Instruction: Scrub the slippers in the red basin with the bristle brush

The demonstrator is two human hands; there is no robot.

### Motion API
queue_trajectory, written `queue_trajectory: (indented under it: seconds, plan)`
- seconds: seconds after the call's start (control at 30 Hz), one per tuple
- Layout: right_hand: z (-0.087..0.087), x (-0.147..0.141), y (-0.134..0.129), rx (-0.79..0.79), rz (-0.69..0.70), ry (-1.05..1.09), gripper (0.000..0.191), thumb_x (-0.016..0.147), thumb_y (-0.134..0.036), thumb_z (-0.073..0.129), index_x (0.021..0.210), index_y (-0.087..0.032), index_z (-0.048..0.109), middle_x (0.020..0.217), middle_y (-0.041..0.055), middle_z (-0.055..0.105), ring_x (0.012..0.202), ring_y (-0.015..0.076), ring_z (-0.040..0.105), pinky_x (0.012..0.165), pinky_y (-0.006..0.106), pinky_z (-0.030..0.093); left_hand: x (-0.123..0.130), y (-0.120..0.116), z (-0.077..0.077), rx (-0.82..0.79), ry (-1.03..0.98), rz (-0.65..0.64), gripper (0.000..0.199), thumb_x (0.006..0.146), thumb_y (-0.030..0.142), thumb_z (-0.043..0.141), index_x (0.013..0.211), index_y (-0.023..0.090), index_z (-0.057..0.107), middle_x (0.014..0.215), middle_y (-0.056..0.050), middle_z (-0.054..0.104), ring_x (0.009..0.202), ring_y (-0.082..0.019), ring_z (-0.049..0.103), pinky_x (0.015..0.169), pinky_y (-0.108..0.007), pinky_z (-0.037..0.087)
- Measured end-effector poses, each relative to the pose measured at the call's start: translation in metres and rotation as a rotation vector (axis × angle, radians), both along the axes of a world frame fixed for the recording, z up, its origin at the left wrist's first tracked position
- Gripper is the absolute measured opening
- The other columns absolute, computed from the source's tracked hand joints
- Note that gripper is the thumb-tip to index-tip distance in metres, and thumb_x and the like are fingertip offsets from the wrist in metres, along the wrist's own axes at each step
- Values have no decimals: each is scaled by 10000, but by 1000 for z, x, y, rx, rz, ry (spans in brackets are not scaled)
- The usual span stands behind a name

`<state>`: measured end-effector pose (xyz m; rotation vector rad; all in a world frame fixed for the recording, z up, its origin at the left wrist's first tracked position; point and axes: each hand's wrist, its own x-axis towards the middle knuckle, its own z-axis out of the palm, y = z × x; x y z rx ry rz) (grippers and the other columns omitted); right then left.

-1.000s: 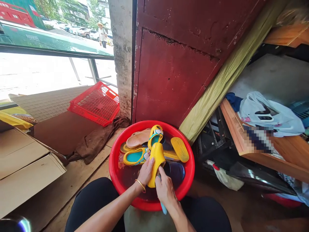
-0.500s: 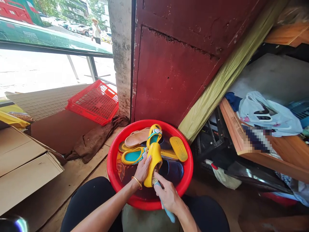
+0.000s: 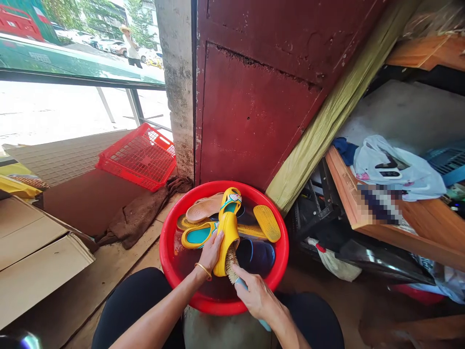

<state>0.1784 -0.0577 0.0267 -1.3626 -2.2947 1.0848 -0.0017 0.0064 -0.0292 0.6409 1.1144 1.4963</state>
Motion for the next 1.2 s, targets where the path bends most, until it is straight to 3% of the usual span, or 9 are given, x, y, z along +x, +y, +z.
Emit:
queue_trajectory:
  seconds: [0.2, 0.47, 0.77, 1.03, 1.2]
  plan:
    - [-3, 1, 6, 48, 33, -66, 593, 875, -179, 477, 1460, -269, 523, 1284, 54, 690, 1150, 233, 667, 1005, 326, 477, -4, 3, 0, 28, 63, 6, 475, 728, 606, 716, 942, 182, 725, 924, -42, 736, 862, -227, 644, 794, -312, 509]
    - [-4, 10, 0, 137, 68, -259, 593, 875, -197, 470, 1458, -295, 526, 1069, 75, 771, 936, 265, 724, 820, 322, 496, -6, 3, -6, 17, 87, -23, 584, 715, 660, 699, 1043, 176, 712, 972, -65, 750, 871, -246, 662, 798, -334, 522]
    - [-6, 17, -5, 119, 63, -404, 603, 889, -215, 461, 1483, -316, 483, 1073, 81, 760, 980, 269, 701, 818, 318, 464, -5, 4, -7, 47, 142, -44, 610, 706, 672, 693, 1047, 167, 716, 1004, -76, 749, 979, -268, 656, 900, -357, 507]
    - [3, 12, -6, 136, 134, -530, 603, 929, -211, 401, 1529, -270, 406, 1071, 126, 740, 999, 289, 692, 842, 353, 466, -4, 2, -6, 55, 133, -53, 630, 727, 664, 671, 1100, 158, 708, 1015, -89, 757, 962, -277, 672, 871, -372, 521]
    - [-2, 12, -6, 139, 123, -513, 625, 930, -213, 415, 1546, -301, 363, 1102, 105, 739, 1013, 275, 692, 836, 335, 470, -6, 3, -6, 62, 156, -41, 575, 740, 639, 678, 1054, 159, 720, 998, -86, 758, 973, -274, 668, 878, -357, 514]
